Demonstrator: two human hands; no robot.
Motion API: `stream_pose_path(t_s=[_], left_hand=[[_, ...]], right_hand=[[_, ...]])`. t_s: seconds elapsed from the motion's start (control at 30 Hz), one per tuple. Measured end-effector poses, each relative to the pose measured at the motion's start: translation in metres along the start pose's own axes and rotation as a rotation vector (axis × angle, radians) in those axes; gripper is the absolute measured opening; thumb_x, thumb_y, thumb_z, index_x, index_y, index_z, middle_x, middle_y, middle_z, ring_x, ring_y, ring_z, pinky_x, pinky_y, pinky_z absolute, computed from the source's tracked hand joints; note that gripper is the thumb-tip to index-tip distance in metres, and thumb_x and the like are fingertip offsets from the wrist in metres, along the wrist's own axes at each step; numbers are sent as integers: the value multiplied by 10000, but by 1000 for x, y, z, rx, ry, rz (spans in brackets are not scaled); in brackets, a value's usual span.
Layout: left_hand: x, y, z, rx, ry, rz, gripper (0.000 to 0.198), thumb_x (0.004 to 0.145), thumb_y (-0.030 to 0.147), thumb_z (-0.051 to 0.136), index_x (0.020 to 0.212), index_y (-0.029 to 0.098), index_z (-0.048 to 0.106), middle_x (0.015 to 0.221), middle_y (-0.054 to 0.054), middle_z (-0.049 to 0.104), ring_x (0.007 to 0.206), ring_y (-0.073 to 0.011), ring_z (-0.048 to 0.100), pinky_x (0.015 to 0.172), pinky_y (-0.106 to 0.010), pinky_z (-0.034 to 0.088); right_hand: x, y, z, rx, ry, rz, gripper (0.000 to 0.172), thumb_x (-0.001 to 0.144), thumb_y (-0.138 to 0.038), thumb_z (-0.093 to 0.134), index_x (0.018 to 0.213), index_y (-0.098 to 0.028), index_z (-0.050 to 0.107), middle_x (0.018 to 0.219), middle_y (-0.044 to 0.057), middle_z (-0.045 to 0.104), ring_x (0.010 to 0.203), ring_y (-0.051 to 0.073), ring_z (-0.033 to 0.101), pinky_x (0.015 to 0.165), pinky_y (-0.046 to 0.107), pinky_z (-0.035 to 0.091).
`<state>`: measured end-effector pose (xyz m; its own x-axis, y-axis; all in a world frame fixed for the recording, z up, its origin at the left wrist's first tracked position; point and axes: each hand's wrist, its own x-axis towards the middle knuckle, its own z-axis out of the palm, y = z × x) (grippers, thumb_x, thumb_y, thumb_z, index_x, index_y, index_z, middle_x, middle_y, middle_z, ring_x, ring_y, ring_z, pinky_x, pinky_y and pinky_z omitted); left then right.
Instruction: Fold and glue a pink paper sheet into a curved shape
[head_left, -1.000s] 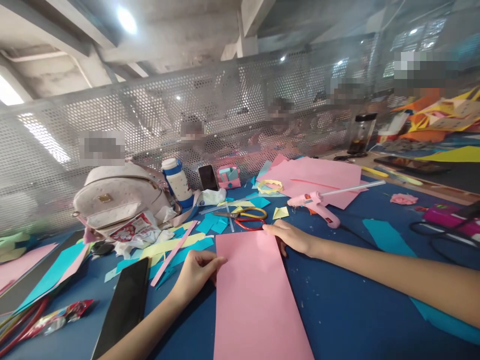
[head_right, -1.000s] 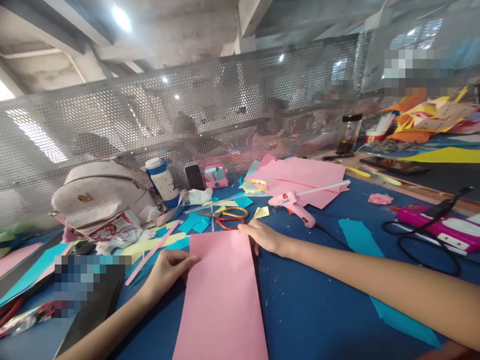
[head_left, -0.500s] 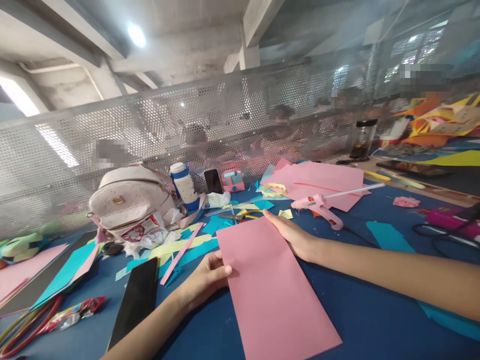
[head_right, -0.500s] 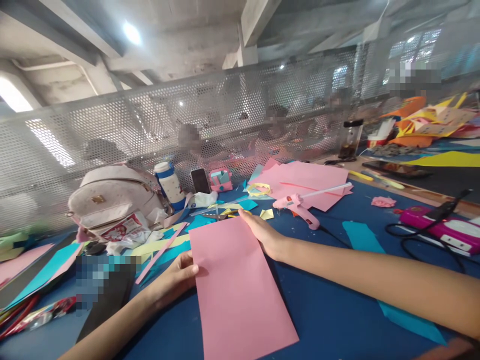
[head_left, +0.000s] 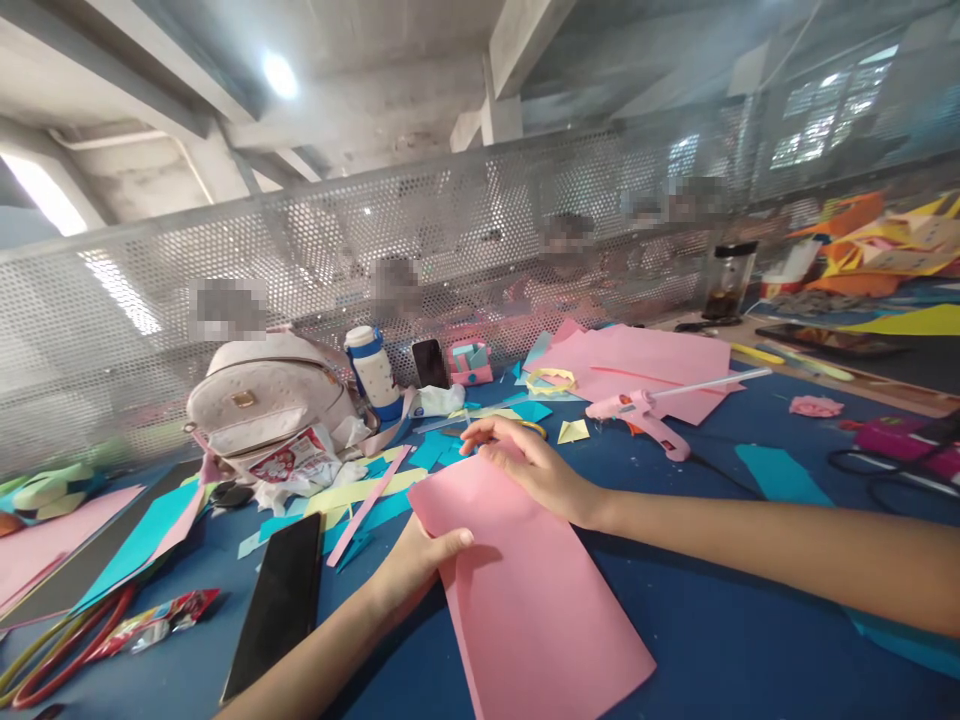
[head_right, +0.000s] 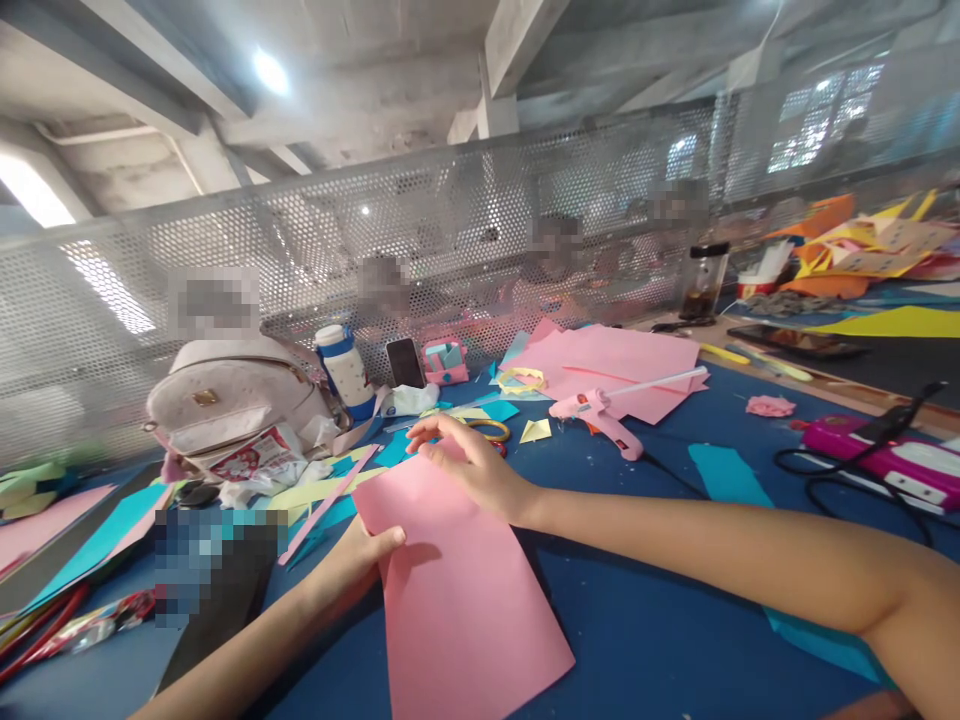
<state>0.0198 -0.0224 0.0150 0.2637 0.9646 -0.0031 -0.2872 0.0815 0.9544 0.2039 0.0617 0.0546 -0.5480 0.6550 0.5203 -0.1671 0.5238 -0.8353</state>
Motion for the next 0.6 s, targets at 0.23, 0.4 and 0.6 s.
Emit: stream_pose_path(t_s=[0.23,0.4,0.6], left_hand=[[1,2,-3,52,103,63,716,720,411,827,1339,182,548,1263,-170,652,1191,-384,590,975,-482,501],[1,5,-1,86,180,72,668,697,409,840,1271,162,604,1212,-162,683,1134,-370,629,953,-458,516],[2,8,0,139,223,79,575,700,418,832,1175,140,666,1136,-145,716,1097,-347,649,908,-413,533]], right_hand=[[5,3,-2,-345,-44,-221,225,896,-196,603,1117,-230,583,1106,40,621,1074,188,569,961,367,441],[6,3,-1,-611,-87,-357,228,877,-181,621,1096,-233,585,1155,53,589,1113,203,531,960,378,420],[3,7,6,-1141,-34,-795,82,911,-180,566,867,-233,611,951,29,599,964,201,493,934,385,349]])
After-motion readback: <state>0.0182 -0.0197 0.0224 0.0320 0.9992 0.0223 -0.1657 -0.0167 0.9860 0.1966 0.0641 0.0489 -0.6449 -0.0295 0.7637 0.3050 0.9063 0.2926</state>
